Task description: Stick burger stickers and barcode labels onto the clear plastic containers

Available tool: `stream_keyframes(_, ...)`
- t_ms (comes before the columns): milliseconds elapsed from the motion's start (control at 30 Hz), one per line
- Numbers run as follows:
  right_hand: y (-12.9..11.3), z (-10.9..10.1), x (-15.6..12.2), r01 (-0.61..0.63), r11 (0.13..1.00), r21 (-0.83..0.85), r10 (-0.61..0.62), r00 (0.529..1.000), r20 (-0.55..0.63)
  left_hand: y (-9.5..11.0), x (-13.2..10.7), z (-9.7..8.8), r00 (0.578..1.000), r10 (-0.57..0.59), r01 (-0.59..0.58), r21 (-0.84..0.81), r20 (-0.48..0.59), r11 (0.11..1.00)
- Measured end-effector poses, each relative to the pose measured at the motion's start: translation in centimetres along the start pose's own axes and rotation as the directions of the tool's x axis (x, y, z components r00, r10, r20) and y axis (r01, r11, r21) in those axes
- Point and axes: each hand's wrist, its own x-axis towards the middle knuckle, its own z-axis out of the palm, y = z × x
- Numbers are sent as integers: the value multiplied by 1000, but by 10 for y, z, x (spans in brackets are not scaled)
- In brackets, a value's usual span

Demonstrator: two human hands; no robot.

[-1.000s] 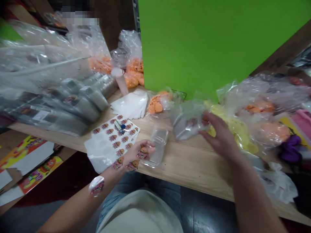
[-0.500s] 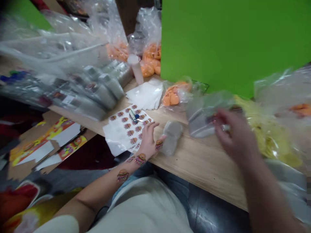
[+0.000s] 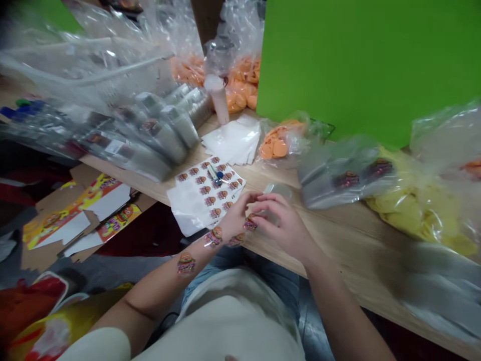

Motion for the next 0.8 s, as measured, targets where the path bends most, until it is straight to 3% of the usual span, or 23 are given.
stream_keyframes(100, -8, 2, -7, -15, 998, 54, 16, 1000, -27, 2, 1, 0, 1000, -19, 19, 67, -1, 998)
stream_keyframes(200, -6, 2, -17, -66, 990, 124, 88, 979, -186, -1, 4, -3, 991, -120, 125, 84, -58, 989)
stream_keyframes(233, -1, 2, -20, -101, 979, 177, 145, 955, -257, -4, 4, -3, 993, -102, 108, 103, -56, 989)
stream_keyframes(300, 16, 1, -22, -180, 931, 316, 289, 895, -341, -13, 3, -4, 999, 28, -33, 168, 35, 985)
stream_keyframes(367, 36, 3, -20, -254, 874, 414, 394, 870, -297, -23, 0, -3, 970, 153, -194, 227, 187, 954)
stream_keyframes(433, 52, 9, -17, -309, 842, 442, 425, 885, -191, -32, -4, 1, 942, 194, -264, 248, 275, 932)
stream_keyframes(600, 67, 23, -17, -356, 840, 409, 412, 909, -55, -44, -8, 6, 942, 176, -221, 137, 285, 966)
stream_keyframes(800, 73, 21, -13, -331, 887, 322, 339, 940, 33, -47, -7, 1, 929, 186, -201, 15, 320, 979)
